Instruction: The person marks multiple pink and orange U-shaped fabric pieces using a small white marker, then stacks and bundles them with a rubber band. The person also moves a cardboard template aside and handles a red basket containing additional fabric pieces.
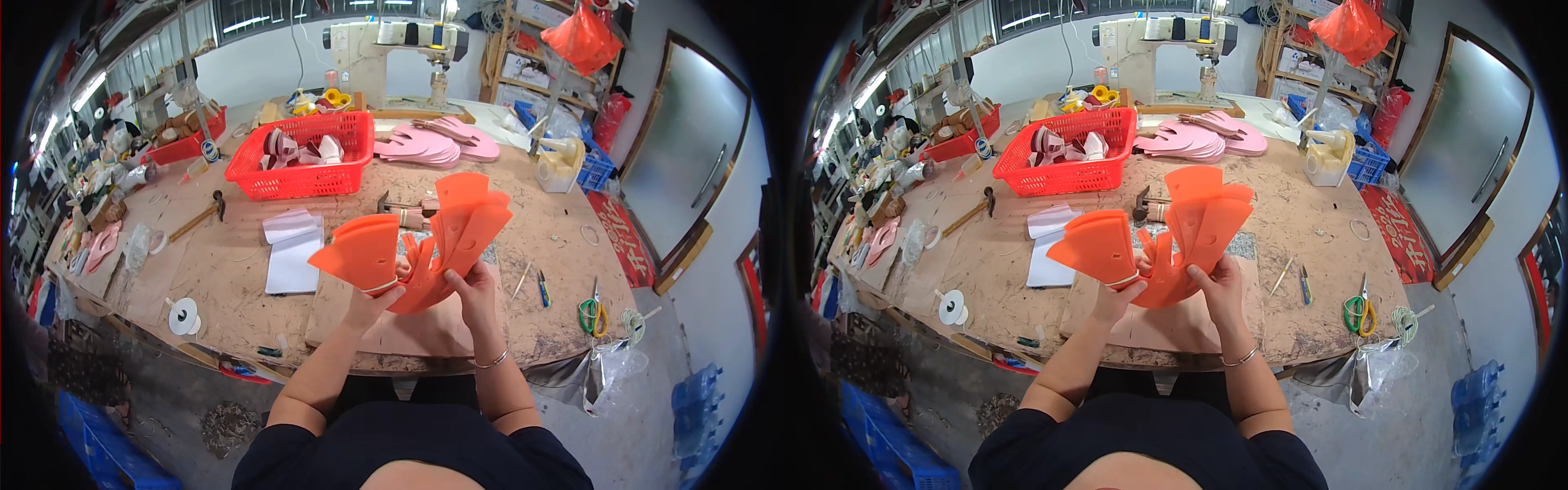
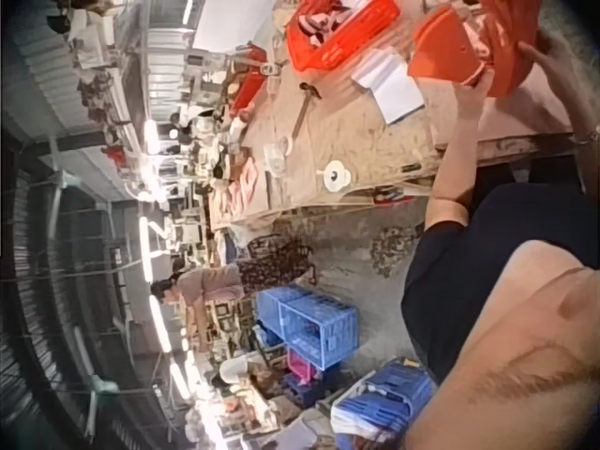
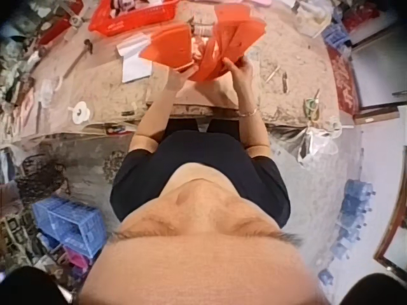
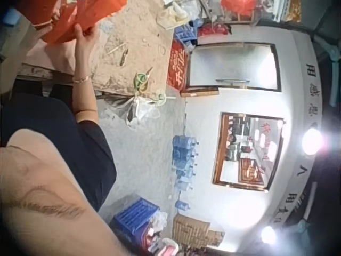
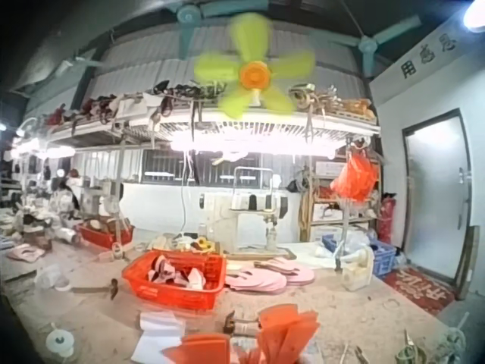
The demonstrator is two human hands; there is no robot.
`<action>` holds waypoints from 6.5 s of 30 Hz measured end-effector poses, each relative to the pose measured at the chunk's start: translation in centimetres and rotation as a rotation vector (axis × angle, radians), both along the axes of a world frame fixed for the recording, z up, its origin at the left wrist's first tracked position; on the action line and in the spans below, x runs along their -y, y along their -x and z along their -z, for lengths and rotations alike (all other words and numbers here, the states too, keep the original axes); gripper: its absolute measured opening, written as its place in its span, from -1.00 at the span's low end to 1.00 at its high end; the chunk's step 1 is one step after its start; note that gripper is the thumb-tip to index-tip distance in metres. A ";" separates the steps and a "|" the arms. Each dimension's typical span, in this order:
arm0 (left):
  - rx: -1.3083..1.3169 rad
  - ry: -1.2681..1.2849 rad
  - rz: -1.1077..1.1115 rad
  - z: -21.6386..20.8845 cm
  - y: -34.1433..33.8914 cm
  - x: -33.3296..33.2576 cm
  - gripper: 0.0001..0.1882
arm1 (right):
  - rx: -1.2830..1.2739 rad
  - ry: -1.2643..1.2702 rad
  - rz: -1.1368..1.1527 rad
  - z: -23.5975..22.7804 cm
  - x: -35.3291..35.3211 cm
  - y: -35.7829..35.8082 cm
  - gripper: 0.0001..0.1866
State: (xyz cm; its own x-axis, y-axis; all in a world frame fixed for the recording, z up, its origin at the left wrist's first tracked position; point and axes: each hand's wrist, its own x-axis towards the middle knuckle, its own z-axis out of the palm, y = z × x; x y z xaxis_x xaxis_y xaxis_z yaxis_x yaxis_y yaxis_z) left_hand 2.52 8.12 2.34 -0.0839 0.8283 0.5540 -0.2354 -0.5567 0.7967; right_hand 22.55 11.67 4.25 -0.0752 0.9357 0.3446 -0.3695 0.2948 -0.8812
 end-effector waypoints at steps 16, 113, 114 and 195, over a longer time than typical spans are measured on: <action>0.365 0.178 0.314 0.1 1.9 1.7 -0.65 | 0.005 0.218 -0.190 1.7 1.7 0.9 -0.60; 0.554 0.403 0.272 2.4 2.1 2.0 -0.42 | -0.111 0.295 -0.269 1.3 1.2 1.9 -0.58; 0.520 0.492 0.196 2.7 2.4 1.6 -0.37 | -0.110 0.307 -0.276 1.3 1.4 2.3 -0.59; -0.850 -0.091 -0.420 -3.0 -0.1 -14.8 -0.48 | 0.611 -0.079 0.000 4.1 4.4 -1.6 -0.75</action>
